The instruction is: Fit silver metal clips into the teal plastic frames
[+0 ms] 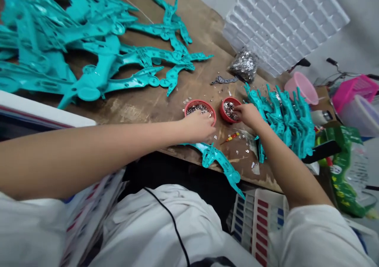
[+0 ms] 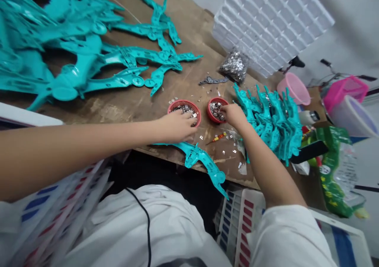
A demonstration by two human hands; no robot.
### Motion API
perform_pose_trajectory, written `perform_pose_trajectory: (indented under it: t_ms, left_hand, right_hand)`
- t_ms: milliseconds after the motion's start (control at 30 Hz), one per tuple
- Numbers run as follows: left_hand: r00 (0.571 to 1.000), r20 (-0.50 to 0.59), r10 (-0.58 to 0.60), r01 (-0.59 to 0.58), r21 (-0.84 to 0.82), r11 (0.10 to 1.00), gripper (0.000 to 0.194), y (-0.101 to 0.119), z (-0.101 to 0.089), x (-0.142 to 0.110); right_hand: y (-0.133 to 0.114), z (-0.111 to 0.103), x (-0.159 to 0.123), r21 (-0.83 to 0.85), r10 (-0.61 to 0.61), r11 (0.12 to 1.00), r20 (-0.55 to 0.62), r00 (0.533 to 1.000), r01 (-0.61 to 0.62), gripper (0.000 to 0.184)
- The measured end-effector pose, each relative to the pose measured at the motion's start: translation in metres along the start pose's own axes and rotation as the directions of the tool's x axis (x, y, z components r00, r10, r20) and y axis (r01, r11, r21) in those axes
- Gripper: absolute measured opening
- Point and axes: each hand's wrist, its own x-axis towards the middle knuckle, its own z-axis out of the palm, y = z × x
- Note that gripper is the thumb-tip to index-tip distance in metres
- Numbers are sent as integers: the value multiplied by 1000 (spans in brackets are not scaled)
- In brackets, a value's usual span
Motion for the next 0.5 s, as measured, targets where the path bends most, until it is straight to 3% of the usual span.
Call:
perform_pose_trajectory:
  t_ms: [100, 233, 367, 500]
  left_hand:
    - [985, 88, -148, 151, -37, 988, 58, -12, 2, 2]
    - [975, 138, -176, 187, -77, 979, 58, -15, 4, 4]
    - [977, 73, -201, 206, -81, 975, 52, -27, 17, 15]
    - [974, 1, -226, 224, -128, 966, 49, -48, 38, 28]
  right_hand:
    - [6, -14, -9, 3, 54, 999, 4, 999, -54, 35]
    - [-3, -22, -54, 295, 148, 951, -163, 975, -95, 27]
    - [-24, -4, -122, 568, 191, 822, -206, 960, -42, 29]
    - [-32, 23, -158, 605, 323, 786, -221, 920, -130, 27]
